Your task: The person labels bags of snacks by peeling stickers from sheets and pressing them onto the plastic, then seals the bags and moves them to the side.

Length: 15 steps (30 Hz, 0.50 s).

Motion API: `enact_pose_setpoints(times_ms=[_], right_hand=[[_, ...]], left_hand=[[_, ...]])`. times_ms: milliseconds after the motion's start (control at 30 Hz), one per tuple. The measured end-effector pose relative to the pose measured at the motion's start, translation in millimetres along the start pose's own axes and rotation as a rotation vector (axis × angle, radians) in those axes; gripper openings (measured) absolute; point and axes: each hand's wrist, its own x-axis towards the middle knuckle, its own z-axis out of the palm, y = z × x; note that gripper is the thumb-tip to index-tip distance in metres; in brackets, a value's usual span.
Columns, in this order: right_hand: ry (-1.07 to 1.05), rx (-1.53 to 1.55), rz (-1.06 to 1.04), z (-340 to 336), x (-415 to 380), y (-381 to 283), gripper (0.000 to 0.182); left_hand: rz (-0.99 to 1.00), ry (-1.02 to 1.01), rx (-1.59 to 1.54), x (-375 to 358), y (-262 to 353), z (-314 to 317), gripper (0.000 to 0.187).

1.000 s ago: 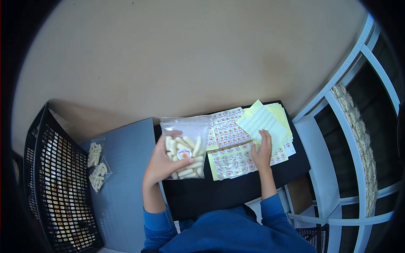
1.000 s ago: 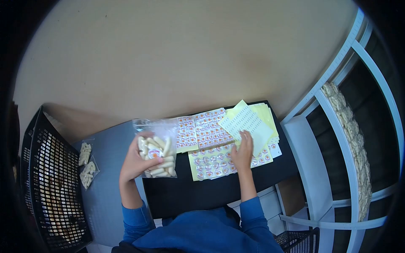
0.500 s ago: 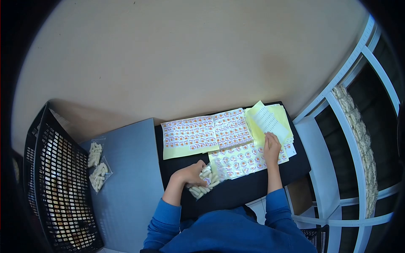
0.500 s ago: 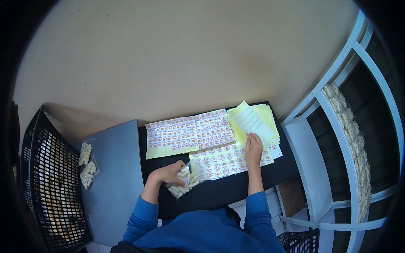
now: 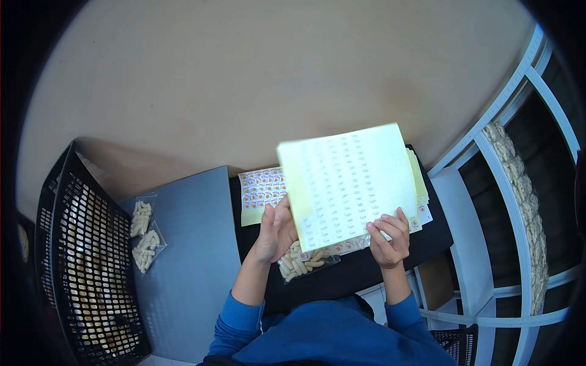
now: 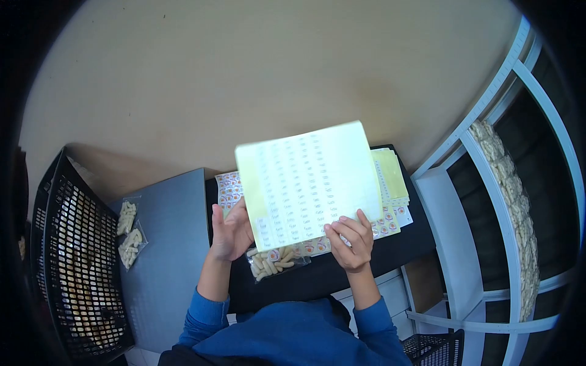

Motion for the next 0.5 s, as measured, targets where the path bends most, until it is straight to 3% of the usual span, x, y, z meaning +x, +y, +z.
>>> enact_pose_setpoints(times_ms=[67,133,167,233,300,367,433,500], right_hand=[[-0.011,0.008,-0.026,-3,2,-3,0.022],[0.007,-0.003,-0.039,-4,5,-1,0.021],[0.007,-0.003,-0.042,-3,6,-1,0.021],[0.05,-0.052,-0.003,-2,10,1,0.021],[0.045,-0.054,0.002,-1,20,-1,0.025],[-0.188,-0.108,0.127,-1,40,-11,0.032],[-0.162,-0.003,0.151,4,45,-21,0.037],[-0.077,0.328,0.404,7,56,-46,0.036]], left_hand=[[0.042,0.008,-0.08,-3,7,5,0.08],[-0.072,0.086,0.114,-3,16,10,0.049],[-0.069,0.087,0.113,-4,17,11,0.049],[-0.063,0.08,0.058,-6,18,12,0.029],[-0.036,0.076,0.095,-7,17,12,0.03],[0.045,0.106,0.042,-7,16,15,0.03],[0.085,0.118,0.051,-8,17,18,0.03],[0.122,0.133,0.06,-7,17,20,0.031]])
